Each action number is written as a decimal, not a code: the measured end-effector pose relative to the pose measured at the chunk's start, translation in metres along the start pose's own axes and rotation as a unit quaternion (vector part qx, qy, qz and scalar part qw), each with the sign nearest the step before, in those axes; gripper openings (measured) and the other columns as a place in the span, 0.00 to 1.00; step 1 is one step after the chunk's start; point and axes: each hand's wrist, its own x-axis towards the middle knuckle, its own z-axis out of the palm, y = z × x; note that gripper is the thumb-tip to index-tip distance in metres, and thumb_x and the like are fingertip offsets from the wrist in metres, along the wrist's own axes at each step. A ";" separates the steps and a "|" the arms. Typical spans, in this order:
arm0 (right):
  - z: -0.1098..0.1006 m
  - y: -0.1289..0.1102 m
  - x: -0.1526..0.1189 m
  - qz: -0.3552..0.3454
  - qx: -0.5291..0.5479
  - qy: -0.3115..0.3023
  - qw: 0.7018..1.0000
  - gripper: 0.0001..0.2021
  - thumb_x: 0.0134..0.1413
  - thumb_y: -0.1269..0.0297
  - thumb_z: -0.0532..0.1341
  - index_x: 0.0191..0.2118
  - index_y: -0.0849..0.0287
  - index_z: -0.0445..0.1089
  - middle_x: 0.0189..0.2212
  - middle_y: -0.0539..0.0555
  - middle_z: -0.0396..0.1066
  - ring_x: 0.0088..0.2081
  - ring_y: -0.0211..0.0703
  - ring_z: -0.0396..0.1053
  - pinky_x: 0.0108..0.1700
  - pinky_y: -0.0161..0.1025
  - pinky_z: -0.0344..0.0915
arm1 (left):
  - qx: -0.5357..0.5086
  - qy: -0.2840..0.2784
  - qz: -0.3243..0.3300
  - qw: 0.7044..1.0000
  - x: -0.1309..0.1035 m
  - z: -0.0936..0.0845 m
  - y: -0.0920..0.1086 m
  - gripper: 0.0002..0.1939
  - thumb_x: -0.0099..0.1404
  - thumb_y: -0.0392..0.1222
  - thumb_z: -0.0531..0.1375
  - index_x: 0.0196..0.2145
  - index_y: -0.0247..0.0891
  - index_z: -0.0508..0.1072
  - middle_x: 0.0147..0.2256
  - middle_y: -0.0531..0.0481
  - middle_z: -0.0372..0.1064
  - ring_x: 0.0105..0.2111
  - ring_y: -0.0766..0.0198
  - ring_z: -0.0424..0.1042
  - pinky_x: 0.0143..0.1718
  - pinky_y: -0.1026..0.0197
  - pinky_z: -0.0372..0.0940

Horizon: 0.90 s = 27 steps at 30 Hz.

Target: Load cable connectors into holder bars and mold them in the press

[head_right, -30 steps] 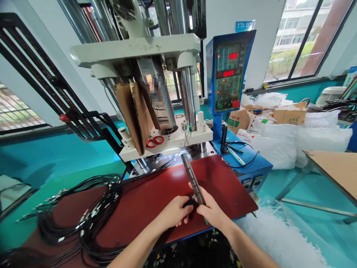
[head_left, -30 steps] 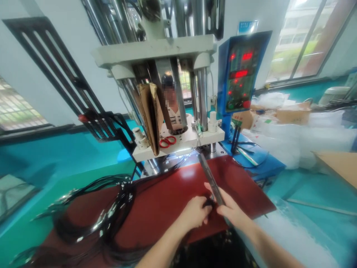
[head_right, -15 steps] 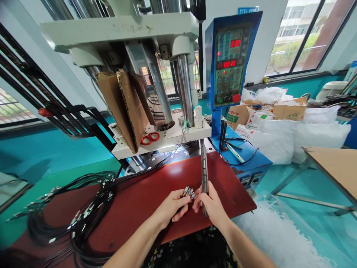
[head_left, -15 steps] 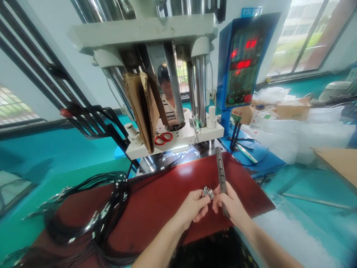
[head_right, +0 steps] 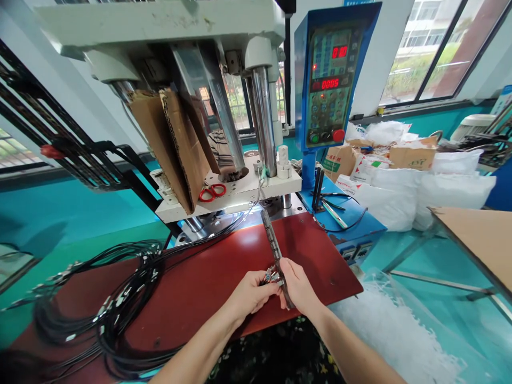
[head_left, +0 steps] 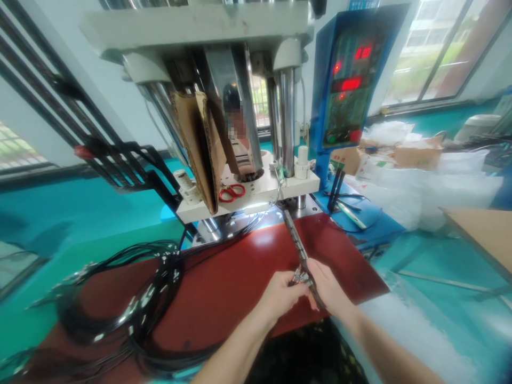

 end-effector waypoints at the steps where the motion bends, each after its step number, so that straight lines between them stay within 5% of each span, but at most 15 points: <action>1: 0.000 0.001 0.000 -0.012 -0.007 0.008 1.000 0.19 0.53 0.49 0.51 0.22 0.60 0.58 0.12 0.41 0.55 0.10 0.28 0.54 0.10 0.26 0.48 | 0.000 -0.001 -0.002 1.000 0.001 0.000 -0.001 0.11 0.50 0.44 0.58 0.22 0.32 0.70 0.17 0.53 0.66 0.12 0.76 0.48 0.14 0.68 0.42; 10: 0.008 -0.002 -0.001 -0.030 -0.047 0.000 0.998 0.18 0.55 0.51 0.48 0.24 0.59 0.58 0.10 0.42 0.57 0.09 0.31 0.56 0.09 0.27 0.49 | 0.006 0.029 0.075 0.997 0.006 -0.001 -0.011 0.11 0.53 0.44 0.56 0.19 0.34 0.67 0.14 0.55 0.60 0.16 0.72 0.54 0.20 0.67 0.50; 16: 0.005 -0.003 -0.004 0.023 0.000 0.002 1.000 0.19 0.57 0.51 0.46 0.24 0.59 0.58 0.12 0.43 0.60 0.08 0.31 0.57 0.09 0.27 0.48 | 0.059 0.123 0.127 0.982 0.008 -0.009 -0.010 0.10 0.59 0.45 0.51 0.26 0.36 0.63 0.19 0.57 0.59 0.20 0.70 0.58 0.26 0.67 0.55; 22: 0.003 -0.001 -0.005 0.001 -0.001 -0.005 1.000 0.19 0.58 0.52 0.46 0.23 0.60 0.57 0.12 0.43 0.59 0.08 0.30 0.56 0.10 0.26 0.47 | 0.069 0.067 0.144 0.985 0.005 -0.012 -0.004 0.10 0.59 0.44 0.53 0.28 0.34 0.67 0.25 0.54 0.63 0.26 0.68 0.60 0.31 0.66 0.56; 27: 0.002 0.001 -0.004 -0.010 0.005 -0.025 1.000 0.17 0.58 0.52 0.47 0.27 0.60 0.59 0.13 0.42 0.60 0.09 0.29 0.56 0.10 0.26 0.48 | 0.182 0.071 0.142 0.970 0.004 -0.011 -0.004 0.12 0.60 0.43 0.50 0.25 0.35 0.67 0.25 0.52 0.67 0.27 0.66 0.63 0.31 0.66 0.56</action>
